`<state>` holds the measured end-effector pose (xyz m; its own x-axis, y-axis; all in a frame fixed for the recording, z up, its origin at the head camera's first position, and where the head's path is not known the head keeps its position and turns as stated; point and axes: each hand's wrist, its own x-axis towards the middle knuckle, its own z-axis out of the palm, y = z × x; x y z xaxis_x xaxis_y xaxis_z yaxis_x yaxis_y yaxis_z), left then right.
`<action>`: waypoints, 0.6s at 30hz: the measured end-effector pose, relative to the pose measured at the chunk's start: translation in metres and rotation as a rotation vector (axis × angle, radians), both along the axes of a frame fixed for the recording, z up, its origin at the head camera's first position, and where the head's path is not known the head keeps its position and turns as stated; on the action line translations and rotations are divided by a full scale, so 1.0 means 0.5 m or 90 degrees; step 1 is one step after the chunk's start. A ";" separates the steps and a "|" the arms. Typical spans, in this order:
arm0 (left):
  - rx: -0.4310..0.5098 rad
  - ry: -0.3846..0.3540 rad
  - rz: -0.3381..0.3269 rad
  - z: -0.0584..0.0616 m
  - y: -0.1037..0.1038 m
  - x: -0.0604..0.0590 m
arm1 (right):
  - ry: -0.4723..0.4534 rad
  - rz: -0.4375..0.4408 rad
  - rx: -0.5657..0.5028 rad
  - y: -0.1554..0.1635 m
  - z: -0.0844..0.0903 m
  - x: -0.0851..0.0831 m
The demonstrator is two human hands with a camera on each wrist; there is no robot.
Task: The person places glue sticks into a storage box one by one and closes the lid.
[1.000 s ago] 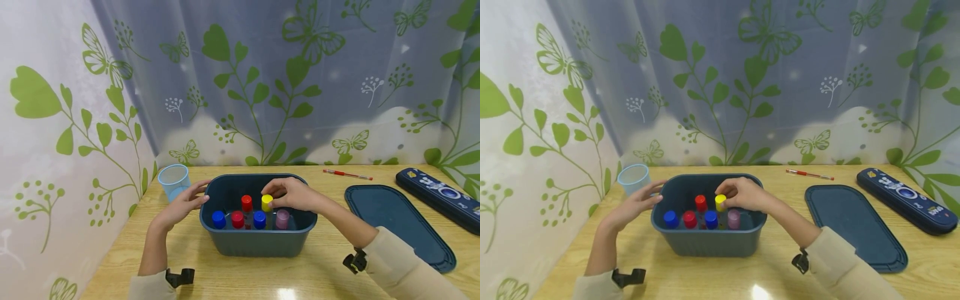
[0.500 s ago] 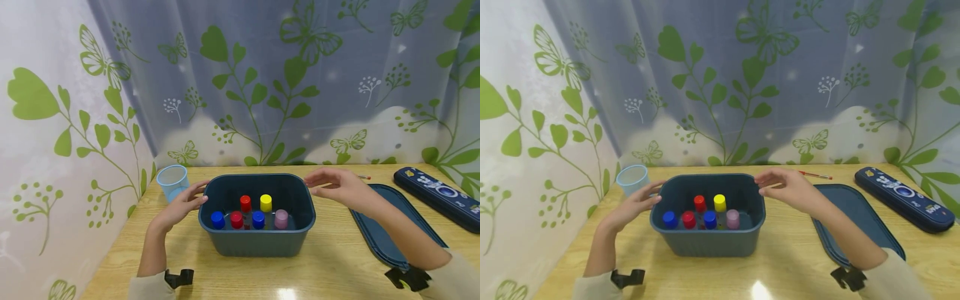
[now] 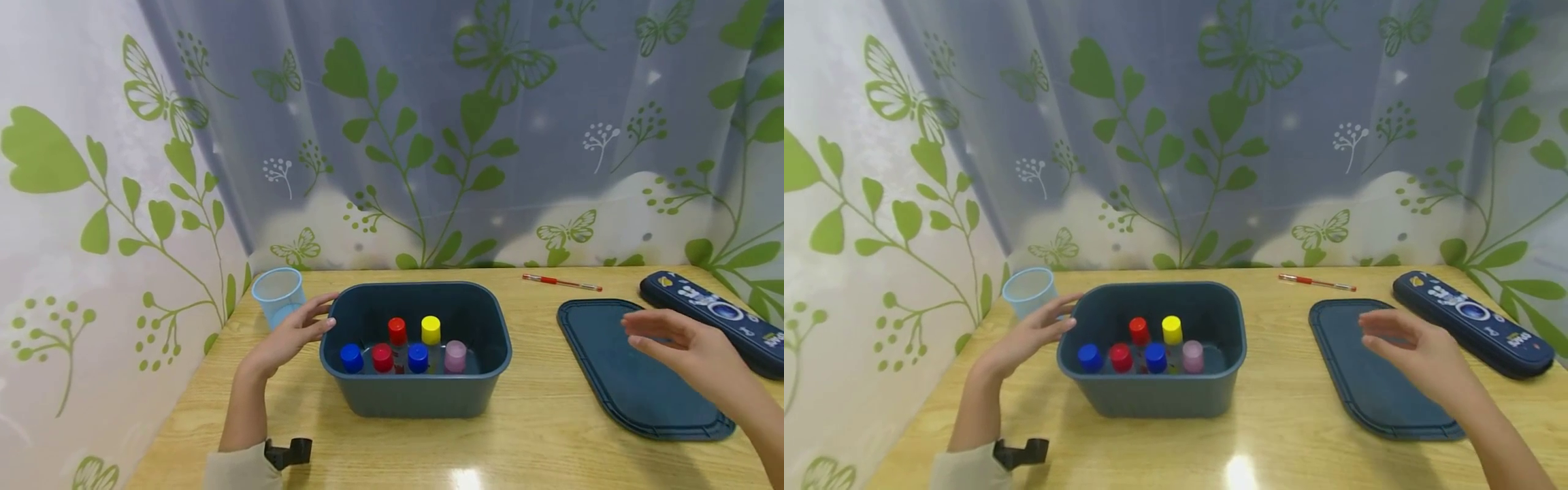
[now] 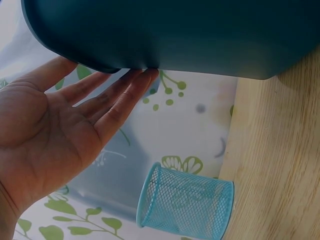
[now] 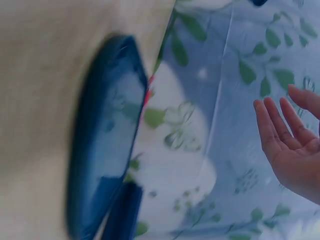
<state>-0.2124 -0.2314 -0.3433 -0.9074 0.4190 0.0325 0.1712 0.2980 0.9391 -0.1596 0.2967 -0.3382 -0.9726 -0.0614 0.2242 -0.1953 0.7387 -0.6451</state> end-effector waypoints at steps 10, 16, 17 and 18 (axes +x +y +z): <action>0.001 -0.007 -0.003 0.005 0.008 0.002 | -0.017 -0.121 -0.056 0.088 -0.081 0.022; -0.002 -0.005 -0.004 0.004 0.009 -0.001 | -0.030 -0.139 -0.155 0.186 -0.160 -0.008; -0.003 -0.005 -0.003 0.005 0.009 -0.002 | -0.032 -0.147 -0.158 0.210 -0.182 -0.017; -0.004 -0.005 -0.002 0.005 0.009 -0.002 | -0.023 -0.149 -0.173 0.234 -0.205 -0.026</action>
